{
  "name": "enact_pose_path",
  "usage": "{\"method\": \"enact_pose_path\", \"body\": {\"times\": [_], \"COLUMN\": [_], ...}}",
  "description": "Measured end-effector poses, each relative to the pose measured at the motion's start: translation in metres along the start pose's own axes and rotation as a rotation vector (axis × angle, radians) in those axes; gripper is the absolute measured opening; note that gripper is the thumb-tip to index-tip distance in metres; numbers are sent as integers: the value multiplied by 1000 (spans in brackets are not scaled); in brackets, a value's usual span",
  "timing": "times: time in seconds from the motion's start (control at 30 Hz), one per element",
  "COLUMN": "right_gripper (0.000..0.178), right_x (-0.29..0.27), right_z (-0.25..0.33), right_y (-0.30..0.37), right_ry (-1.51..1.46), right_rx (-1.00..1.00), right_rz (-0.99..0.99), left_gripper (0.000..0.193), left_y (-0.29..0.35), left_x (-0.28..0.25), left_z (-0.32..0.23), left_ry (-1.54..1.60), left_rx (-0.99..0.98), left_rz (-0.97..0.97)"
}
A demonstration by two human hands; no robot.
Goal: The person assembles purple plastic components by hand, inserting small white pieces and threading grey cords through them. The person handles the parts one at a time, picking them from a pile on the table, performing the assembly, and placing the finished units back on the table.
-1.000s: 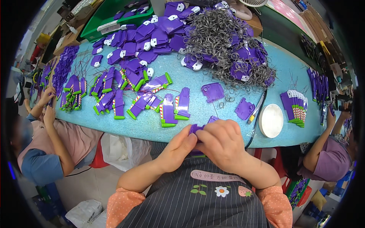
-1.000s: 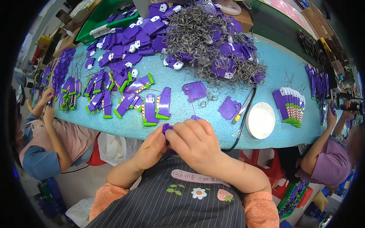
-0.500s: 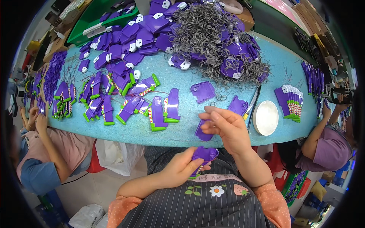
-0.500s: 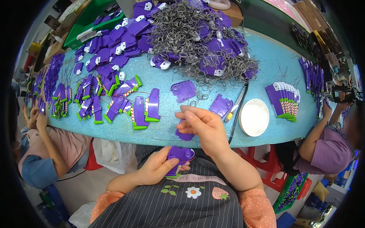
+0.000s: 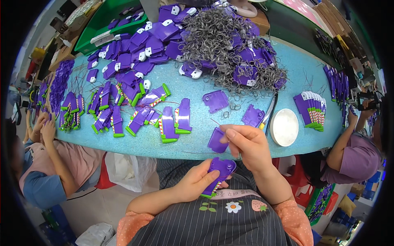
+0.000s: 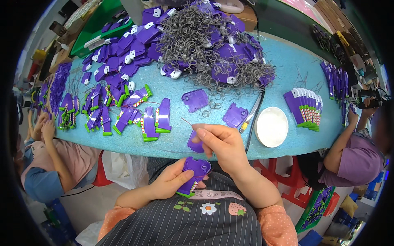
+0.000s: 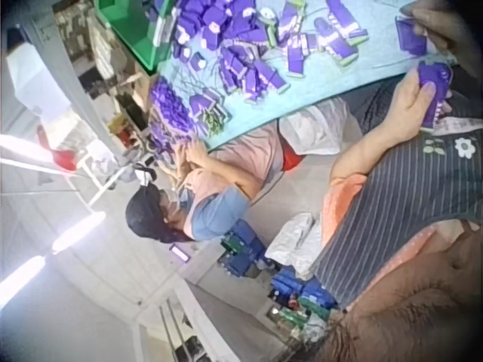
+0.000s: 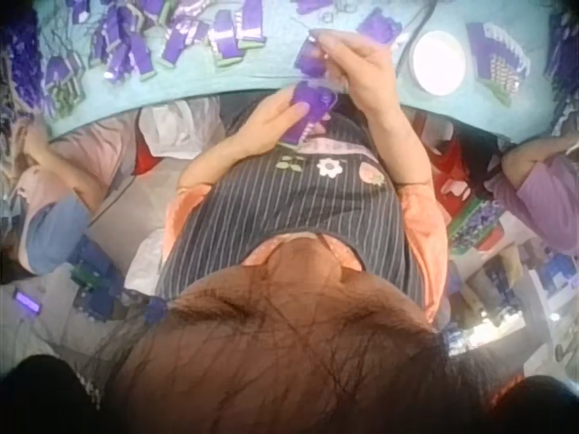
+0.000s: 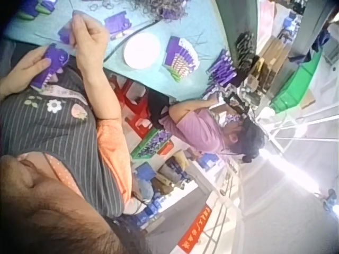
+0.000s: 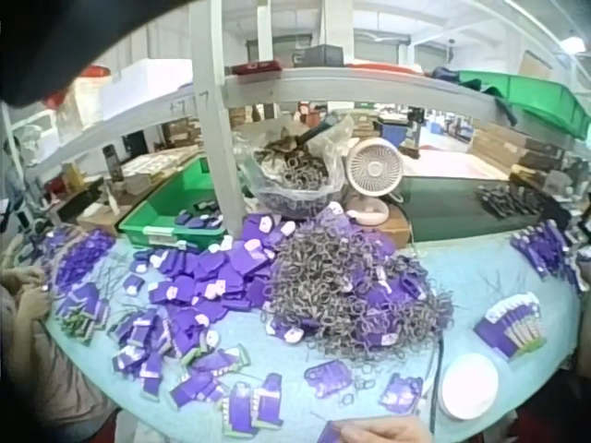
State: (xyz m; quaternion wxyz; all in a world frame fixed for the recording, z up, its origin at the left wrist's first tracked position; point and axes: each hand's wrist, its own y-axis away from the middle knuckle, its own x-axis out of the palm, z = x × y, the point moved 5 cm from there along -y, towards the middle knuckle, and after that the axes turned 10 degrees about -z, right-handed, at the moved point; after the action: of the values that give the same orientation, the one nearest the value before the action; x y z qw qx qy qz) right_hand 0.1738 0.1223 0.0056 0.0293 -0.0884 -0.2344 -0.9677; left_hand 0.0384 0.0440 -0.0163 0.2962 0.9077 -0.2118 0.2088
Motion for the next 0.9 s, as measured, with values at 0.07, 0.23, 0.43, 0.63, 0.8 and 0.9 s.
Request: {"method": "enact_pose_path", "body": {"times": [0.07,0.23,0.43,0.63,0.8,0.9], "right_gripper": [20,17,20,17,18,17], "right_x": [-1,20,25,26,25,26], "right_z": [12,33,30,27,23,25], "right_y": [8,51,55,52,48,48], "right_ry": [153,579,764,799,820,811], "right_rx": [-199,-904,-1228,-1149,-1164,-1165], "right_rz": [-7,-97,-175,-261,-267,-269], "left_gripper": [33,32,30,29,28,28], "left_y": [3,8,15,17,15,14], "left_x": [-3,-12,-5,-4,-11,-12], "left_z": [-8,-18,-21,-22,-19,-22], "left_ry": [81,186,137,71,-72,-190], "left_rx": [45,262,413,440,436,468], "left_rz": [-97,-272,-279,-308,-363,-392]}}
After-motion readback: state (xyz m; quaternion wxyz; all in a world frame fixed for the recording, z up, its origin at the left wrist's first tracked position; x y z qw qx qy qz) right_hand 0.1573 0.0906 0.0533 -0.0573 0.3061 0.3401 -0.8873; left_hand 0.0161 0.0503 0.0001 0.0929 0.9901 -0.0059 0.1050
